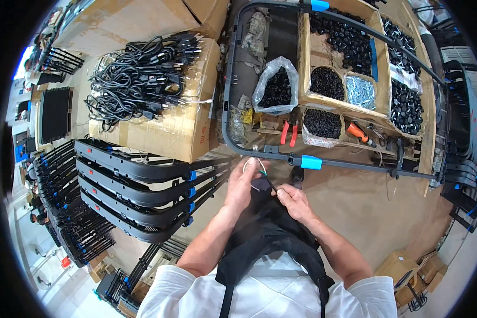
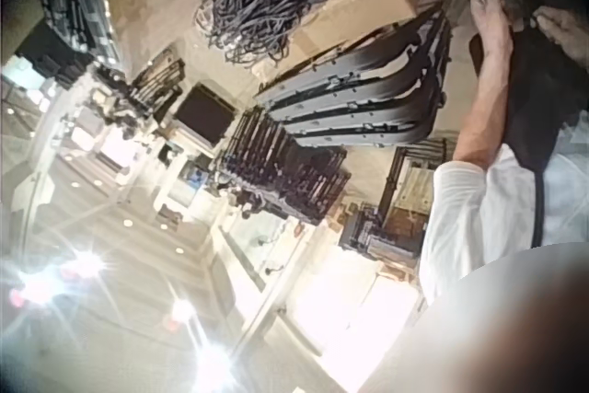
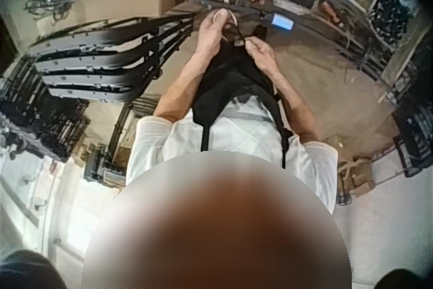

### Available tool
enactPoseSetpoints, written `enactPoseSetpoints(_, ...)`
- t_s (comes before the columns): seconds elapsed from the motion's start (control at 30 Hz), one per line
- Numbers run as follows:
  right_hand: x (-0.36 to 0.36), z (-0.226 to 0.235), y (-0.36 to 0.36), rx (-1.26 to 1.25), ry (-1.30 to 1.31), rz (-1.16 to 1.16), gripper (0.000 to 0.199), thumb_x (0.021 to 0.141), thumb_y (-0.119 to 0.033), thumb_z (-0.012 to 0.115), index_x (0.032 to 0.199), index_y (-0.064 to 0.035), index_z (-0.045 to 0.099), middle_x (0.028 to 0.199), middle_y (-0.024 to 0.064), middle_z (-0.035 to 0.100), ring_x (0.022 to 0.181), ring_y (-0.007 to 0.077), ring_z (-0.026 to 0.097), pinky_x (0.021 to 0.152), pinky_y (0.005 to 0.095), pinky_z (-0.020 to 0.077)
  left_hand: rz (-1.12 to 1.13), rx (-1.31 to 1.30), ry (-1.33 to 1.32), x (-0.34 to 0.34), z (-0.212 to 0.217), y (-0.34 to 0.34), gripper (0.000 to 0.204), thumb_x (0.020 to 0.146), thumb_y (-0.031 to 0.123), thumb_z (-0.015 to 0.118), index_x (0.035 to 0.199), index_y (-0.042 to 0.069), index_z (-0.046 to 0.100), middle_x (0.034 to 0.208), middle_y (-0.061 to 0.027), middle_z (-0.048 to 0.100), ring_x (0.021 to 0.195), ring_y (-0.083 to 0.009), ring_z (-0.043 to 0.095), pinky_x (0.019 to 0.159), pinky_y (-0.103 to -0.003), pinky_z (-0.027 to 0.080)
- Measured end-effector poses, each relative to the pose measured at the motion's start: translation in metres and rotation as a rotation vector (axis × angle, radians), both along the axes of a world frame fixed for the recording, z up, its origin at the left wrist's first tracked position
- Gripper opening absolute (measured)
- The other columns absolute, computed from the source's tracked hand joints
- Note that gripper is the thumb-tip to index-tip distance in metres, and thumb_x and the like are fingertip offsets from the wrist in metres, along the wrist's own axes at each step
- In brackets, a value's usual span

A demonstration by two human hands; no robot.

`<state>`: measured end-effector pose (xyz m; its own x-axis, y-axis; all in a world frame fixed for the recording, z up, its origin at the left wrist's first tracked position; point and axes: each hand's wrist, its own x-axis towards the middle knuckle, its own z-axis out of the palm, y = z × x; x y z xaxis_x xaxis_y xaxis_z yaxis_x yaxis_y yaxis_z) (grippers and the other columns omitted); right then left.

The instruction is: Assemble mechanical and electrical components of fitness equipment frames, including wiring and housing installation.

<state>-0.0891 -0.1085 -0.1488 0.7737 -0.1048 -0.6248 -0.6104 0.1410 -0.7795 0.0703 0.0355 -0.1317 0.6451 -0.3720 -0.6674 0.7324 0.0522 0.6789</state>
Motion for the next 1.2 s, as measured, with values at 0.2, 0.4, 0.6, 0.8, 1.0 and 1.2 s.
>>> enactPoseSetpoints(0.2,0.02,0.0,0.015,0.156,0.056,-0.072,0.026,0.112,-0.023,0.054,0.113,-0.0026,0.069,0.083,0.0008,0.061,0.076,0.0108,0.058,0.07,0.0297,0.0503,-0.026,0.164,0.027,-0.048,-0.049,0.07,0.045,0.108,0.034,0.063,0.142,0.004,0.059,0.133,-0.008,0.065,0.122,-0.0187,0.061,0.108,-0.035,0.047)
enactPoseSetpoints(0.4,0.013,-0.022,0.026,0.009,0.037,-0.124,0.024,0.111,-0.019,0.054,0.112,-0.0006,0.068,0.091,0.0044,0.066,0.083,0.0134,0.063,0.076,0.0319,0.0538,-0.421,0.074,-0.315,-0.072,-0.038,0.05,0.05,0.106,0.021,0.067,0.151,0.002,0.055,0.141,-0.0107,0.064,0.132,-0.0214,0.058,0.115,-0.035,0.043)
enactPoseSetpoints(0.6,0.013,-0.023,0.039,0.151,0.124,-0.216,0.028,0.111,-0.024,0.054,0.11,-0.0007,0.068,0.092,0.0017,0.065,0.085,0.012,0.059,0.078,0.0315,0.0509,-0.064,-0.199,-0.004,-0.046,-0.026,0.023,0.032,0.111,0.022,0.061,0.137,0.004,0.065,0.112,-0.0025,0.074,0.081,-0.0067,0.062,0.072,-0.025,0.054)
enactPoseSetpoints(0.8,0.077,0.101,0.007,-0.82,-0.138,0.476,0.019,0.096,-0.021,0.068,0.099,-0.0042,0.077,0.099,0.0181,0.073,0.097,0.0376,0.069,0.085,0.0463,0.0534,-0.05,-0.254,-0.05,-0.043,-0.036,0.014,0.019,0.112,0.02,0.058,0.119,0.005,0.069,0.082,0.0025,0.062,0.07,-0.006,0.057,0.063,-0.023,0.049)
enactPoseSetpoints(1.0,0.189,0.087,-0.055,-0.697,-0.254,0.563,0.034,0.092,-0.021,0.074,0.122,-0.0054,0.074,0.109,0.0108,0.076,0.098,0.0293,0.066,0.096,0.0418,0.053,-0.063,-0.175,-0.069,-0.043,-0.035,0.017,0.018,0.112,0.022,0.058,0.112,0.007,0.069,0.078,0.0048,0.056,0.063,-0.0055,0.048,0.058,-0.024,0.043)
enactPoseSetpoints(1.2,0.223,0.063,-0.064,-0.492,-0.193,0.879,0.024,0.1,-0.022,0.069,0.112,-0.0021,0.072,0.1,0.0108,0.073,0.094,0.0221,0.069,0.086,0.0374,0.0542,-0.072,-0.244,0.051,-0.036,-0.03,0.03,0.022,0.113,0.026,0.057,0.117,0.007,0.067,0.079,0.0038,0.056,0.064,-0.0068,0.049,0.06,-0.024,0.044)
